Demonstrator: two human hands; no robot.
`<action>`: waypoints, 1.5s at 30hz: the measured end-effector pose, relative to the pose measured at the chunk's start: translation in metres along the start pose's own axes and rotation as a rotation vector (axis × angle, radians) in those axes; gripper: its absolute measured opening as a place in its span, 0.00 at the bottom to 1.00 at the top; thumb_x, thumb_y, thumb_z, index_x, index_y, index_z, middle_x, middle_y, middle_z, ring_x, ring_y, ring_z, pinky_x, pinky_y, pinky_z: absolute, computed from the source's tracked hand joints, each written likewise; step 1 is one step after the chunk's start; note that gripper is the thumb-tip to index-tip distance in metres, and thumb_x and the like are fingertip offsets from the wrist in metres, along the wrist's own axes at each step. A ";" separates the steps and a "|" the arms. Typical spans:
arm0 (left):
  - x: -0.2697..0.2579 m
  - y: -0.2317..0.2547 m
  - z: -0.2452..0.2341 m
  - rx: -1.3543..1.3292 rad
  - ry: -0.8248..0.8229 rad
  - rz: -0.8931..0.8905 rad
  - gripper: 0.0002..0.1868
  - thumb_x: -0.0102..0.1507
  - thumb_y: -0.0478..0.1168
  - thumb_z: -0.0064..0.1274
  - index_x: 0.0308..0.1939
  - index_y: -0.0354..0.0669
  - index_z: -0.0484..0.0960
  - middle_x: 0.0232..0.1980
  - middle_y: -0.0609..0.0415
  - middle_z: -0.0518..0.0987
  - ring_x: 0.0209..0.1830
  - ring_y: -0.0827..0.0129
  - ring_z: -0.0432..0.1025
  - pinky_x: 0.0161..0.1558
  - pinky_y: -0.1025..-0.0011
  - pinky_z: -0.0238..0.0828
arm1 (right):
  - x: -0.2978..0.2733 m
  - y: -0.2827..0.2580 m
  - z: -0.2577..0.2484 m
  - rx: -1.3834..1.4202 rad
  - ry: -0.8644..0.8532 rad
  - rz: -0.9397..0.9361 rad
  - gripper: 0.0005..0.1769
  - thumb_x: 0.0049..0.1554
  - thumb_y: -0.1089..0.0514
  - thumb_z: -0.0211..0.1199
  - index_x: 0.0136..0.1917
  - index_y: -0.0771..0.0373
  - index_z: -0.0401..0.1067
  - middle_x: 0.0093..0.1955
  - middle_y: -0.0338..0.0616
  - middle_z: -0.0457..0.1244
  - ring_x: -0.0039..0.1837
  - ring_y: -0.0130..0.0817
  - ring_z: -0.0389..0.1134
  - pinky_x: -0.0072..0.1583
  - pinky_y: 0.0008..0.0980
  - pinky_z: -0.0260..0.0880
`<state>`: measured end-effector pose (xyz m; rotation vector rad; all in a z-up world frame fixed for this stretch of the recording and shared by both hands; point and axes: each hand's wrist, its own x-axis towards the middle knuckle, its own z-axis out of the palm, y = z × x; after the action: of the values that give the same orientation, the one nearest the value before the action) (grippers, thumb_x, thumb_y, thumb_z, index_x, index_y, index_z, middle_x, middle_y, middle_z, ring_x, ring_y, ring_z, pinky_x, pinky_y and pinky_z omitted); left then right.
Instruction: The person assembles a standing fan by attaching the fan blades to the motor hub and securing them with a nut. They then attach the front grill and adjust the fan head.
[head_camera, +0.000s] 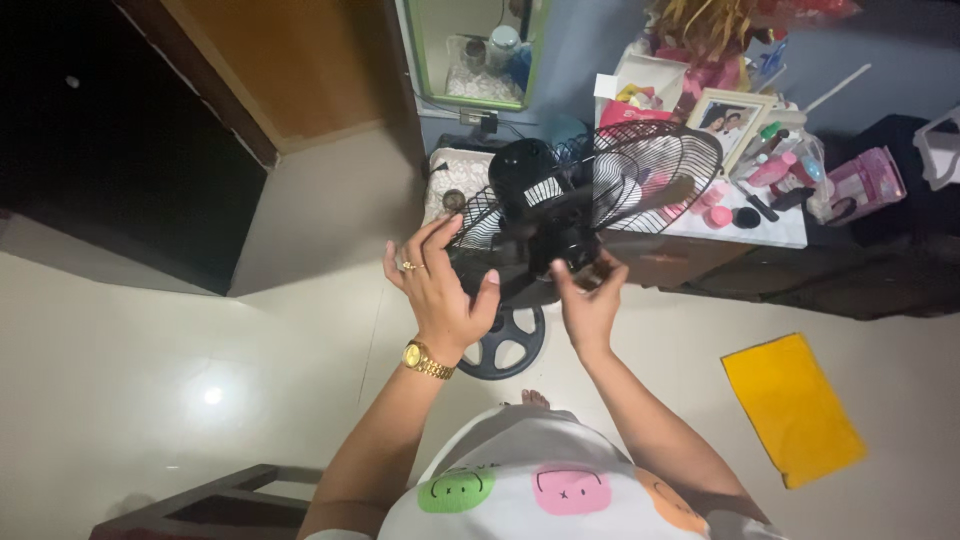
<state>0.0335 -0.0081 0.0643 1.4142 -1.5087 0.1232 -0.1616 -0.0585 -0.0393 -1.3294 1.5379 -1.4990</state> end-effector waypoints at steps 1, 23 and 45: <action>0.000 0.000 0.000 -0.001 0.004 -0.009 0.33 0.60 0.51 0.54 0.67 0.42 0.69 0.67 0.50 0.71 0.72 0.58 0.63 0.77 0.43 0.31 | 0.004 0.002 0.003 0.158 -0.010 0.192 0.43 0.52 0.42 0.75 0.66 0.68 0.56 0.55 0.54 0.62 0.52 0.42 0.66 0.54 0.38 0.73; 0.004 0.008 0.004 0.049 -0.001 -0.055 0.34 0.59 0.51 0.59 0.67 0.44 0.70 0.68 0.51 0.70 0.71 0.57 0.63 0.76 0.34 0.25 | 0.031 0.028 -0.026 0.660 -0.554 0.971 0.61 0.48 0.08 0.35 0.53 0.69 0.69 0.48 0.52 0.67 0.52 0.43 0.71 0.53 0.40 0.73; 0.041 -0.017 -0.016 -0.008 -0.125 0.089 0.20 0.62 0.43 0.60 0.58 0.46 0.80 0.59 0.53 0.76 0.60 0.62 0.69 0.74 0.41 0.38 | 0.032 -0.012 -0.015 0.630 -0.322 0.969 0.48 0.55 0.20 0.46 0.58 0.69 0.67 0.55 0.53 0.66 0.59 0.48 0.69 0.60 0.51 0.72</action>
<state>0.0651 -0.0310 0.0913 1.3703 -1.6738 0.0845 -0.1829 -0.0810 -0.0182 -0.3176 1.0818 -0.9301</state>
